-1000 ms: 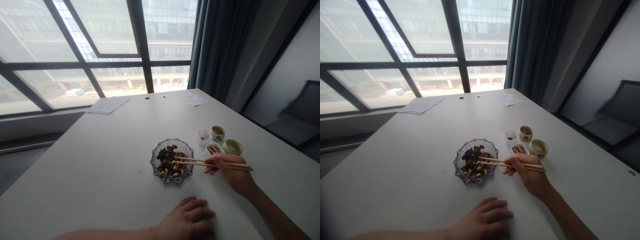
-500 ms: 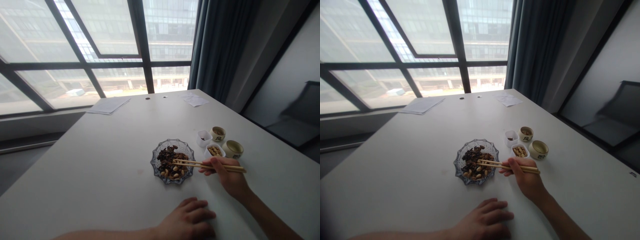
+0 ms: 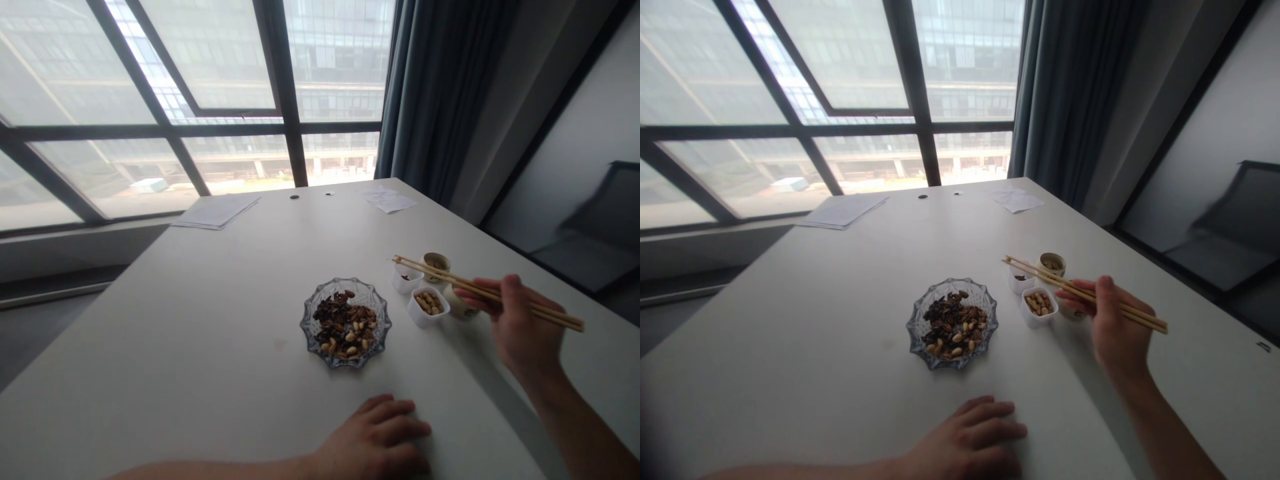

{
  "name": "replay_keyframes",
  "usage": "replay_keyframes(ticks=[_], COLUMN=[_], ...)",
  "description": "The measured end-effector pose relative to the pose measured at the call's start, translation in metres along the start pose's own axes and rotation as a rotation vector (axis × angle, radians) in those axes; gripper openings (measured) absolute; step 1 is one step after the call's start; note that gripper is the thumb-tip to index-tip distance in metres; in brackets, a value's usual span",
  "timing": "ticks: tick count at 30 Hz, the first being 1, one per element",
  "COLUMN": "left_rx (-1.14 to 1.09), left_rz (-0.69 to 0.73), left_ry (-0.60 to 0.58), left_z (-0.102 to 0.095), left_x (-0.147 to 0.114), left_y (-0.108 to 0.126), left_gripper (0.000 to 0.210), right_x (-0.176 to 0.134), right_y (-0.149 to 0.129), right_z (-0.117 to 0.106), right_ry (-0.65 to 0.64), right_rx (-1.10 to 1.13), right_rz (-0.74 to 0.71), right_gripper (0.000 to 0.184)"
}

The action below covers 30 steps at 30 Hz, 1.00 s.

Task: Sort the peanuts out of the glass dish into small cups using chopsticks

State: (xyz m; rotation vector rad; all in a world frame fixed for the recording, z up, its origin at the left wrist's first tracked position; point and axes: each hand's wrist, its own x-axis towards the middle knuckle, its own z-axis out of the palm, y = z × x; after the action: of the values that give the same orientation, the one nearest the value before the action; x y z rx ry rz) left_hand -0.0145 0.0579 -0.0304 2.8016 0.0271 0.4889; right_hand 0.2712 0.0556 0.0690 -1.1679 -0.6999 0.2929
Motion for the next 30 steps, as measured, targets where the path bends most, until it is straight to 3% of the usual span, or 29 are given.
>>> replay_keyframes(ticks=[2,5,13,20,24,30], left_rx=[-0.009,-0.025,-0.054,-0.046,-0.037,-0.012], left_rz=[0.001,0.005,-0.012,0.000,0.002,0.002], left_ry=[0.020,0.033,-0.031,0.023,-0.005,-0.015], left_z=[0.001,0.003,0.002,0.004,0.002,0.001], left_x=[-0.001,-0.001,-0.001,-0.002,-0.002,-0.001], left_y=[0.000,-0.001,-0.001,0.000,-0.001,0.000], left_gripper=[0.025,0.024,0.022,0.024,0.026,0.024], right_x=[0.013,0.031,0.039,0.028,0.010,-0.031], right_y=[0.002,0.008,0.015,0.003,0.002,-0.005], right_z=[-0.007,-0.018,-0.027,-0.018,-0.008,0.010], right_ry=[0.123,0.210,0.203,0.167,0.038,-0.409], right_rx=[0.024,0.025,-0.051,-0.044,-0.011,-0.089], right_rz=[-0.053,-0.074,-0.028,-0.058,-0.021,0.115], right_gripper=[0.039,0.034,0.028,0.031,0.036,0.047])
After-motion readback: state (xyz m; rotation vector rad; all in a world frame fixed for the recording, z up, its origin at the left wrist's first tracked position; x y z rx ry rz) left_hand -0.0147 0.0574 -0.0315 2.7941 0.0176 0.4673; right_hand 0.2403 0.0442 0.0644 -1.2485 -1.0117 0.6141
